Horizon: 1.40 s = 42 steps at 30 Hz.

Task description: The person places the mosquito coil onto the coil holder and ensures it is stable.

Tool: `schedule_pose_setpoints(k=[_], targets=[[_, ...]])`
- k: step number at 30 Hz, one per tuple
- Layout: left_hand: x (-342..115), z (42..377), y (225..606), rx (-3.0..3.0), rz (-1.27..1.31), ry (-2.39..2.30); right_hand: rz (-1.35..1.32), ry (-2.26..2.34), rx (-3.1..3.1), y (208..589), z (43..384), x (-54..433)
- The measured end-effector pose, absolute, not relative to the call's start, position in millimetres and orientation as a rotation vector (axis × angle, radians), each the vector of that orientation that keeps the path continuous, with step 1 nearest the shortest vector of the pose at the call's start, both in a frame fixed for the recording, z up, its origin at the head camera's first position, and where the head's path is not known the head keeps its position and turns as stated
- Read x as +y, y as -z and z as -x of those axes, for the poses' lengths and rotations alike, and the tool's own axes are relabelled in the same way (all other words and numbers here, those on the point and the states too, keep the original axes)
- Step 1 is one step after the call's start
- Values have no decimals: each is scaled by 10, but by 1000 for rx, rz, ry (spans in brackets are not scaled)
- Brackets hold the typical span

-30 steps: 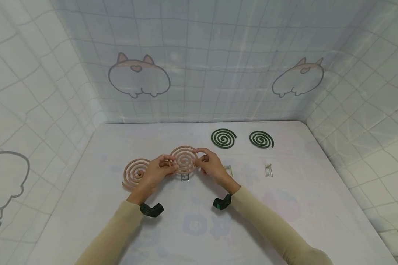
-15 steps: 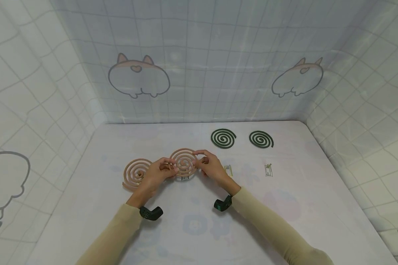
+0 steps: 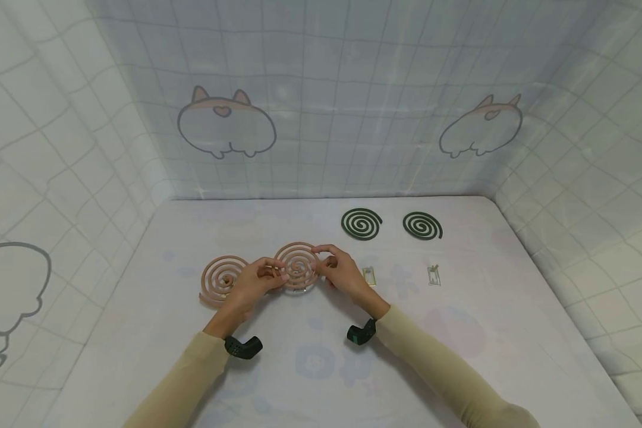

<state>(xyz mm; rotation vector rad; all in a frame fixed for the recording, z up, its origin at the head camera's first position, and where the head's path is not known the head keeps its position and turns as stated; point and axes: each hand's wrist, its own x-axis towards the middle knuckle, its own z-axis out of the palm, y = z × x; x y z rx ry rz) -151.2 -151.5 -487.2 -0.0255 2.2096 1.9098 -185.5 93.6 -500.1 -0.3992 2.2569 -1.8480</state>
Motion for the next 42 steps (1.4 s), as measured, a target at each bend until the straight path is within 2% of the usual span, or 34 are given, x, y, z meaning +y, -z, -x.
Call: schedule_pose_setpoints(k=[17, 24, 31, 42], targets=[[-1463, 1502, 4927, 2014, -8, -2086, 393, 1865, 2243, 5046, 1845, 960], [-1447, 1511, 4929, 1981, 20, -2110, 404, 1859, 2215, 4810, 1724, 951], [-1453, 1503, 4918, 1984, 54, -2088, 381, 1899, 2160, 5085, 1824, 925], [-1440, 1505, 4924, 1963, 21, -2110, 357, 2037, 1980, 5108, 1780, 850]])
